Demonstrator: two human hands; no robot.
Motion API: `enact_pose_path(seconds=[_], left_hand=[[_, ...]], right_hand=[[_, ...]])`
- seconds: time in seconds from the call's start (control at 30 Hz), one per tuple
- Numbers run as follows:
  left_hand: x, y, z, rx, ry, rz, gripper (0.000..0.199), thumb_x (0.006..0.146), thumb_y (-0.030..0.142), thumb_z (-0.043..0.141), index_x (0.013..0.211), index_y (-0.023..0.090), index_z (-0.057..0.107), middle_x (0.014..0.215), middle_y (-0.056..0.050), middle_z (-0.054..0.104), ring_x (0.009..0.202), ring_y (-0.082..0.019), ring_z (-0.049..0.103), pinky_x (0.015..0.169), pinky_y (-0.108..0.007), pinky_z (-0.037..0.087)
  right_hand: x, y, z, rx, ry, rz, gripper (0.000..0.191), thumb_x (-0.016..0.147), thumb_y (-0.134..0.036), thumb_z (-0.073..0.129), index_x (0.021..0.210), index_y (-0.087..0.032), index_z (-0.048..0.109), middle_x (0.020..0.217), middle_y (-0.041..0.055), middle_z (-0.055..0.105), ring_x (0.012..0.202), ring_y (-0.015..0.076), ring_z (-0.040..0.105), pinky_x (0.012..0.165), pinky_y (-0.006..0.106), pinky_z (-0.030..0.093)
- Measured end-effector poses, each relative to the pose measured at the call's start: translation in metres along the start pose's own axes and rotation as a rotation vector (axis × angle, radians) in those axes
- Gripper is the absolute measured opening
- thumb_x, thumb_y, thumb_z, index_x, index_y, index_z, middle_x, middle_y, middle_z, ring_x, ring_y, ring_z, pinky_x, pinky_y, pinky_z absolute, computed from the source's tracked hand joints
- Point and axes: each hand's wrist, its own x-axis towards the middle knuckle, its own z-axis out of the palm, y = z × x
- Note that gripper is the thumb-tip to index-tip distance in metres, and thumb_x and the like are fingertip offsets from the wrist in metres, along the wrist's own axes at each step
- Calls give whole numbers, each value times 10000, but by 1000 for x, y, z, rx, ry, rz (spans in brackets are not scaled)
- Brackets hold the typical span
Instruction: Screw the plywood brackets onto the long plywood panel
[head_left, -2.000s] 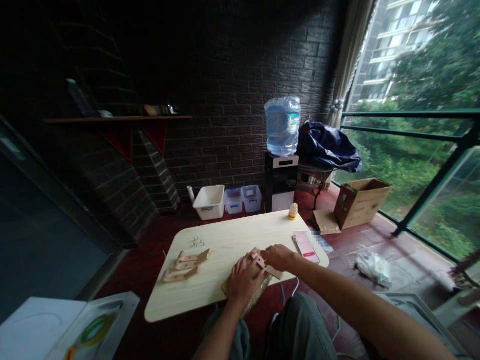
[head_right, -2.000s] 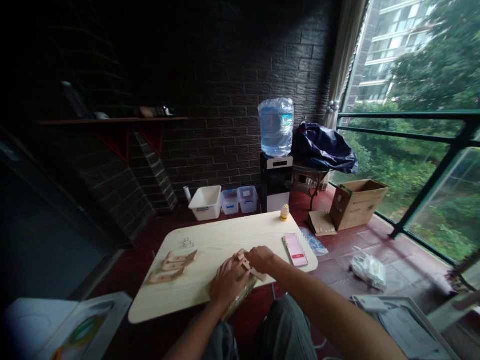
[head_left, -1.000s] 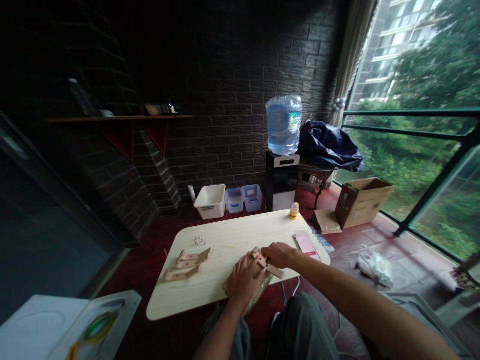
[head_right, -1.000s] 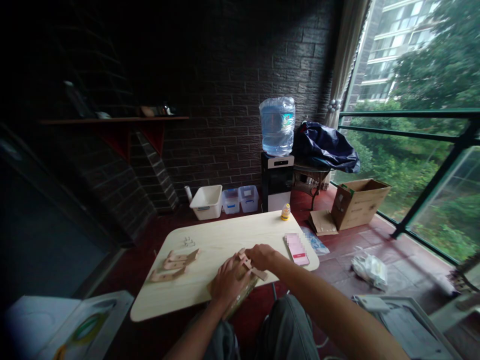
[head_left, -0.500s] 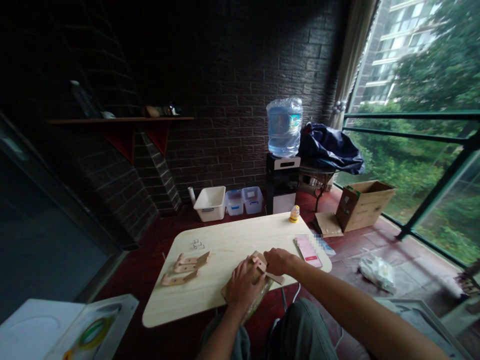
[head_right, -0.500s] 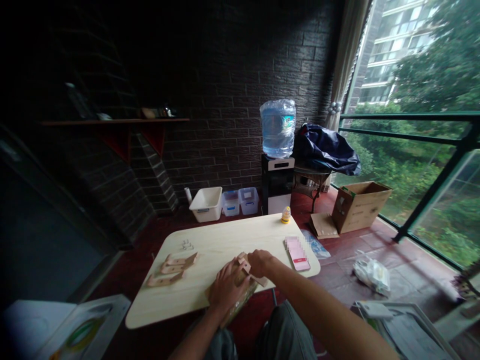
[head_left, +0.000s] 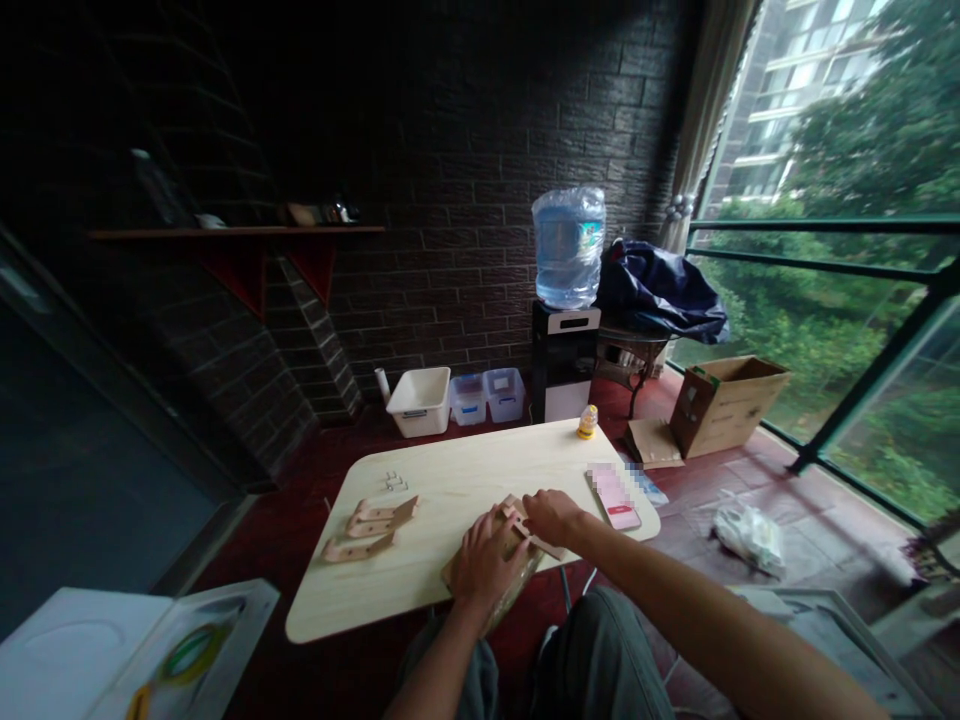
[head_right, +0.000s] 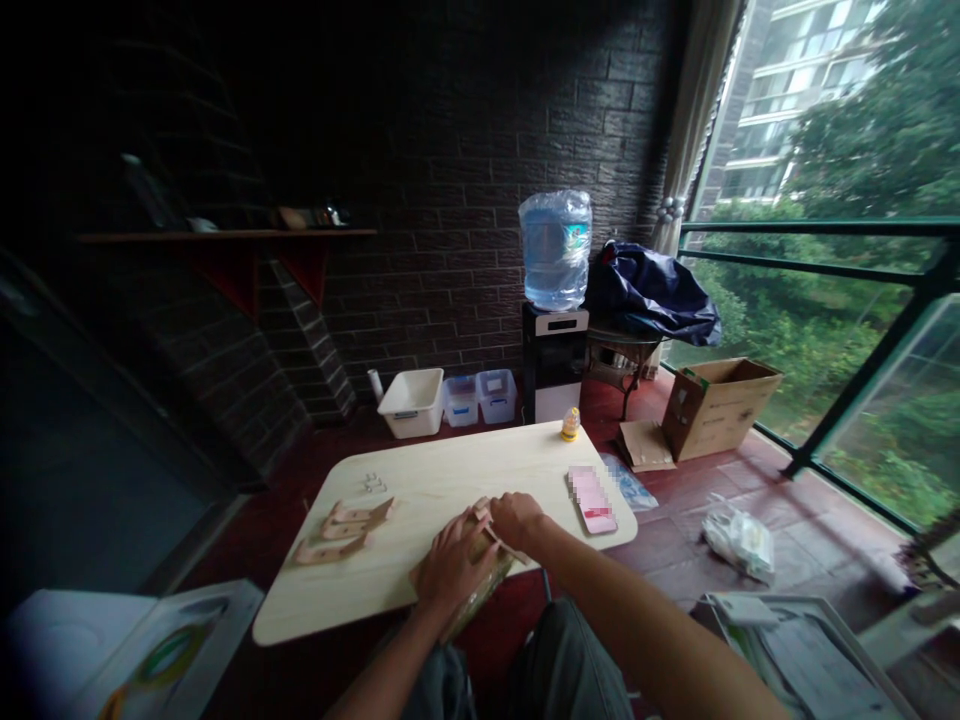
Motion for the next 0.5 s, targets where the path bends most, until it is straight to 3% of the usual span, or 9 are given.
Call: enact_pose_path(seconds=[0.17, 0.3, 0.5], left_hand=[[-1, 1, 0, 21, 5, -2, 526, 907, 472, 573, 1416, 365, 498, 1499, -22, 478, 1395, -265, 390, 1138, -423, 344], [-2, 3, -2, 20, -6, -13, 542, 897, 466, 595, 1420, 368, 490, 1494, -25, 483, 1398, -265, 387, 1146, -418, 334], [-2, 5, -7, 1, -2, -7, 521, 897, 460, 598, 1400, 358, 511, 1498, -22, 477, 1391, -268, 392, 1153, -431, 331]], right_hand=[[-4, 4, -14, -42, -76, -84, 351, 899, -273, 590, 1213, -119, 604, 1075, 178, 730, 935, 289, 728, 710, 363, 575], [-8, 8, -17, -40, -77, -127, 266, 909, -213, 564, 1165, -165, 618, 1064, 136, 738, 960, 262, 725, 737, 346, 567], [-8, 6, -4, 37, -10, 32, 291, 953, -336, 525, 1146, -134, 605, 1058, 189, 720, 956, 272, 717, 764, 359, 554]])
